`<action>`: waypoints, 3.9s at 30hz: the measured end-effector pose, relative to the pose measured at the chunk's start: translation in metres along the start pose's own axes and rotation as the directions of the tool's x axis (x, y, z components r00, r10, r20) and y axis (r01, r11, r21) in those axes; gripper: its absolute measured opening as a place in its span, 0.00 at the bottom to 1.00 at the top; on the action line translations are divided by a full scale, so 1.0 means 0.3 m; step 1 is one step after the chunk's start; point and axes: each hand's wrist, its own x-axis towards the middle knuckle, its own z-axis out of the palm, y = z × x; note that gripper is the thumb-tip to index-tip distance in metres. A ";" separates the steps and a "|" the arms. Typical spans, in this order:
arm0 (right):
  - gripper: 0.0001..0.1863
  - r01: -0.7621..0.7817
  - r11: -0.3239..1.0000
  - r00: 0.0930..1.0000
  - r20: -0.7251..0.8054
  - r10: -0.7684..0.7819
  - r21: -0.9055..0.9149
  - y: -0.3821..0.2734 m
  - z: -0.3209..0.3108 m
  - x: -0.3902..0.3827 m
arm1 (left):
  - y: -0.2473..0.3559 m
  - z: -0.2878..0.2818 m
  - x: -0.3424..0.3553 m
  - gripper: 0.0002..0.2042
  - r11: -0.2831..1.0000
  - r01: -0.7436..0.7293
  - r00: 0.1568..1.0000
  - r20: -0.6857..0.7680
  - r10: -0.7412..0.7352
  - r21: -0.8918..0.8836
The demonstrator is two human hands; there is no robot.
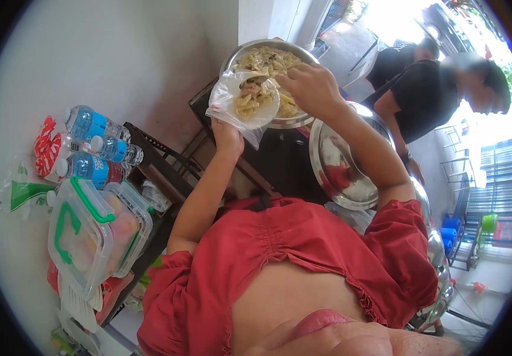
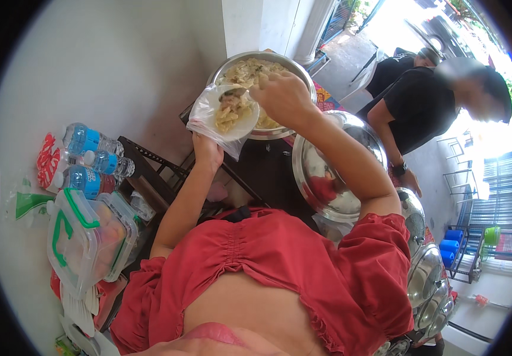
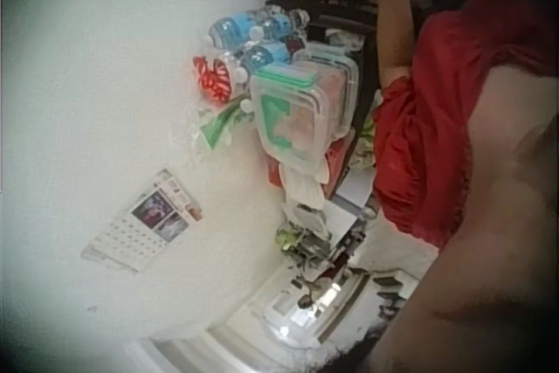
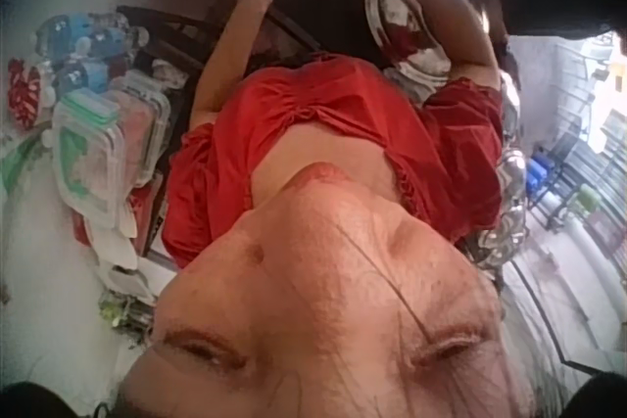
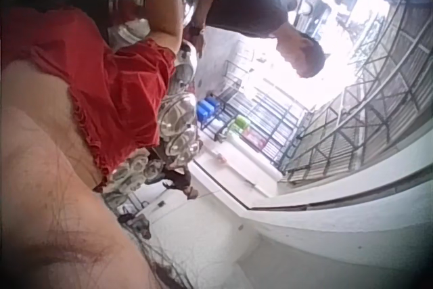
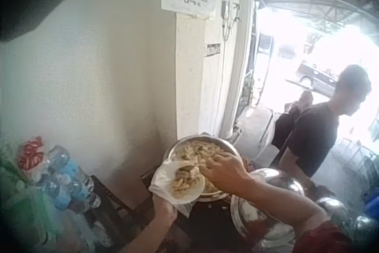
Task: The person uses a spoon to transfer fish and broth from a large metal bowl into a clear plastic bag, ties the bag, and then repeats the process with a different dish from another metal bowl, placing the bags into a larger white plastic bag.
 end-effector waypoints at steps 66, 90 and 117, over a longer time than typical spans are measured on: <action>0.15 -0.746 0.378 0.662 0.666 0.343 0.547 0.430 0.221 -0.173 | 0.048 -0.026 -0.023 0.22 0.998 0.000 0.999 -0.046 0.002 0.055; 0.09 -0.368 0.919 0.861 0.321 0.394 -0.140 0.092 -0.069 0.050 | 0.024 0.036 0.010 0.16 0.998 -0.020 0.997 -0.078 0.024 0.052; 0.15 -0.671 0.485 0.722 0.641 0.258 0.561 0.350 0.062 -0.063 | 0.007 0.051 0.040 0.14 0.997 -0.043 0.989 -0.140 0.052 0.070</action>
